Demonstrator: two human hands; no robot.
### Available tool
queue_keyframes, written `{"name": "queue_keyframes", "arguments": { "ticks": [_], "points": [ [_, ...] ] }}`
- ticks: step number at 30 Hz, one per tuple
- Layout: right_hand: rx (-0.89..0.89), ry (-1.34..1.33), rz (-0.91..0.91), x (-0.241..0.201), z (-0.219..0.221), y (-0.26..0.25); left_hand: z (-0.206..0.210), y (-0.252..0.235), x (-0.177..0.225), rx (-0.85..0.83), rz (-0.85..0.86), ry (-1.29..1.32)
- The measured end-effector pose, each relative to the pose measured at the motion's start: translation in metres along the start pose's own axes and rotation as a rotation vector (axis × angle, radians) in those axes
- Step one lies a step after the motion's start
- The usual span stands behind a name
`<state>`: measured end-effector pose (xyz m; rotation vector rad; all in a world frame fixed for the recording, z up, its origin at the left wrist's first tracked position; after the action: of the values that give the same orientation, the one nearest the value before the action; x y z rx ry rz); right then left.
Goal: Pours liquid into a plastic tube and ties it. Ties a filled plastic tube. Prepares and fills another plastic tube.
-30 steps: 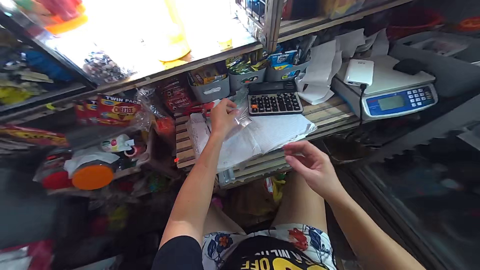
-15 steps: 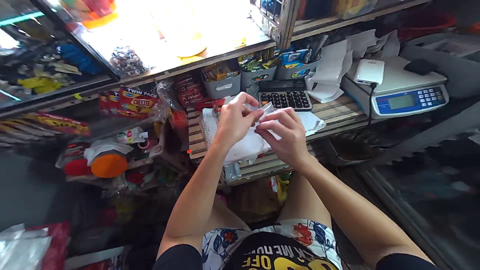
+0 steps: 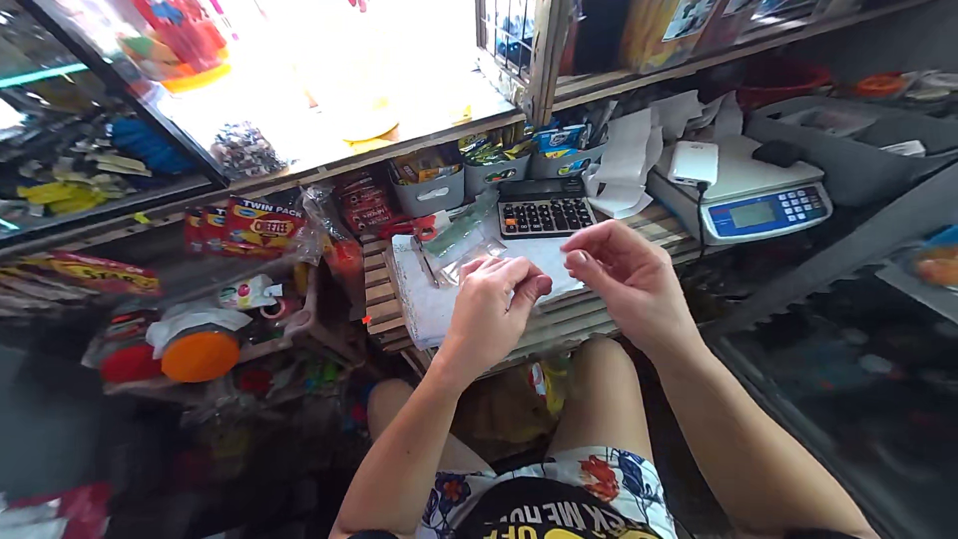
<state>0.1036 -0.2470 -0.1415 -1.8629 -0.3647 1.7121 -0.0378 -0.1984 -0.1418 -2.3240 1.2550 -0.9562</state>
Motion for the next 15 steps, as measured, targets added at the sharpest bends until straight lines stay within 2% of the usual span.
{"name": "queue_keyframes", "arguments": {
  "ticks": [4,7,9,13,15],
  "points": [
    [0.038,0.418,-0.147,-0.004,-0.002,0.005,0.003,0.005,0.002,-0.021,0.025,-0.089],
    [0.072,0.488,-0.202,0.007,0.0,0.014,0.01,0.011,0.003,-0.044,0.028,-0.07],
    [0.07,0.343,-0.15,0.017,0.001,0.018,0.012,0.017,0.004,-0.057,0.019,-0.031],
    [-0.036,-0.313,0.239,0.047,0.013,0.039,0.009,0.033,-0.014,-0.031,-0.017,-0.032],
    [-0.035,-0.462,0.34,0.057,0.016,0.058,0.017,0.047,-0.021,-0.086,-0.006,-0.017]
  ]
}}
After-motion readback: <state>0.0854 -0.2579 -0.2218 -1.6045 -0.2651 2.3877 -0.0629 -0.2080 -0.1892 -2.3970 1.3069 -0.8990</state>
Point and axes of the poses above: each hand's wrist, its own y-axis away from the middle knuckle, its own z-axis out of the palm, x = y × z, the point moved 10 cm from there along -y, towards the middle knuckle, and after that the axes turned 13 degrees about -y, right-handed, at the moved point
